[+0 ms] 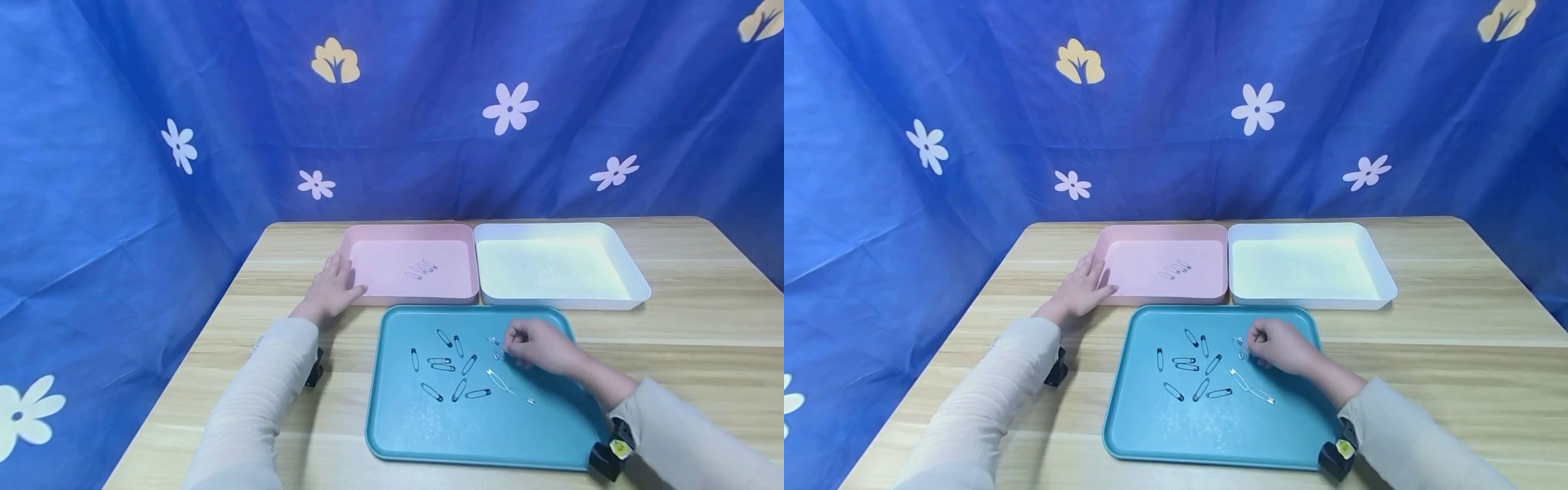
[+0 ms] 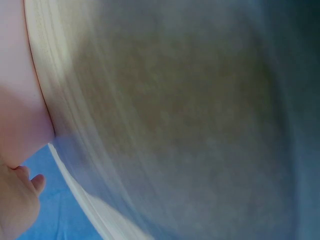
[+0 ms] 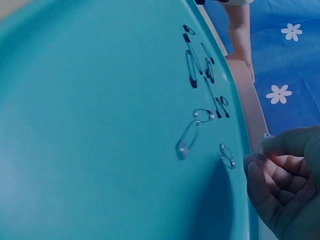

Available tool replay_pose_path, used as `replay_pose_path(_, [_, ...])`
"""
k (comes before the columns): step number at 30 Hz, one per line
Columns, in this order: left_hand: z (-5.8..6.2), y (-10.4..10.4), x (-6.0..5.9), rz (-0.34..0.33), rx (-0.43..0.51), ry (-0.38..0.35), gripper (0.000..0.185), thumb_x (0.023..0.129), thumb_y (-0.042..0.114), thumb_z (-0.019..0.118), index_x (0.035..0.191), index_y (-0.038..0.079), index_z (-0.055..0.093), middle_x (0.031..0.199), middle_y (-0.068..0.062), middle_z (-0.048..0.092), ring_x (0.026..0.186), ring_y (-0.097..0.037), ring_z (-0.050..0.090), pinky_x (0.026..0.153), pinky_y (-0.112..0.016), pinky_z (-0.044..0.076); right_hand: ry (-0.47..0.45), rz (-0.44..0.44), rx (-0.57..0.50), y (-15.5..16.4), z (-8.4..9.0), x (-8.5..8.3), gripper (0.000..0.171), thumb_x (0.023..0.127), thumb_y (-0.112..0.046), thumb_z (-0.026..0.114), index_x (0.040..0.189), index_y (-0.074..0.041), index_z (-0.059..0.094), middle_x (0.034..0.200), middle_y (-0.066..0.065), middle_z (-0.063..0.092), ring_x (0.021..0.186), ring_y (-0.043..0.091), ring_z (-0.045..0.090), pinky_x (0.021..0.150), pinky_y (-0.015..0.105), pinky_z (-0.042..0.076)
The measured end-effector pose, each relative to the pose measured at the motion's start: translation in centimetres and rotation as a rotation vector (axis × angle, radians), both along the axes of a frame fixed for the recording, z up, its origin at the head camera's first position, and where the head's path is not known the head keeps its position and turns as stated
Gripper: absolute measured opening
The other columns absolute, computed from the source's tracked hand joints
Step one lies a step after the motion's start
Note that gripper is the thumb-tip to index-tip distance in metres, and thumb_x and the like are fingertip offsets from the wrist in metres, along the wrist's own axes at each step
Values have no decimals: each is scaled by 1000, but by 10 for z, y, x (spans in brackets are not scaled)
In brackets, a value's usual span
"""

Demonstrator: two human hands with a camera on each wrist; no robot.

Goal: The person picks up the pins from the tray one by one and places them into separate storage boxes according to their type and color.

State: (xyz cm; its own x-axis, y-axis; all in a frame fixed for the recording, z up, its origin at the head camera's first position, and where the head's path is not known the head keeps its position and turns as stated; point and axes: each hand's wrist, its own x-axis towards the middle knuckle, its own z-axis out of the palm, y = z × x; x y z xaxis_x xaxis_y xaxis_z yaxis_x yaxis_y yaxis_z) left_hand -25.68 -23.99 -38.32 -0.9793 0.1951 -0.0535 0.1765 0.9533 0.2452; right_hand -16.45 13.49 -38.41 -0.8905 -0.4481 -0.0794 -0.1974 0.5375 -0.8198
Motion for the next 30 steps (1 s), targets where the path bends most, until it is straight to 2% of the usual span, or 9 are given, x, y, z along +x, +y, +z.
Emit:
replay_pose_path(4, [0, 0, 0, 4, 1, -7, 77, 84, 50, 37, 137, -1, 13, 141, -21, -6, 127, -35, -4, 100, -50, 10, 5, 5, -43, -4, 3, -8, 5, 82, -2, 52, 78, -1, 53, 66, 6, 54, 58, 18, 53, 52, 29, 47])
replay_pose_path(10, [0, 0, 1, 2, -1, -3, 77, 84, 51, 37, 137, -1, 15, 141, -21, -6, 127, -36, -3, 100, -50, 10, -9, -45, -60, -12, 9, -21, 3, 82, -2, 52, 81, 0, 54, 68, 8, 55, 61, 18, 55, 56, 30, 48])
replay_pose_path(19, [1, 0, 2, -1, 5, -6, 76, 84, 51, 36, 137, 0, 15, 141, -21, -6, 127, -34, -4, 100, -50, 11, -12, -88, -80, -27, 19, -39, 10, 83, -5, 53, 88, 3, 57, 69, 7, 56, 63, 19, 54, 60, 31, 46])
replay_pose_path(24, [1, 0, 2, 4, 10, -7, 75, 84, 50, 37, 137, 1, 16, 141, -20, -6, 128, -33, -6, 100, -49, 10, -4, -136, -101, -37, 19, -49, 14, 82, -9, 56, 90, 1, 59, 70, 9, 57, 63, 18, 52, 60, 31, 45])
replay_pose_path(30, [1, 0, 2, 6, 12, -3, 75, 84, 50, 38, 137, 0, 16, 141, -20, -5, 128, -34, -4, 100, -49, 9, -20, -187, -170, -51, 18, -63, 13, 81, -8, 58, 90, 2, 59, 75, 12, 59, 66, 17, 54, 64, 29, 48])
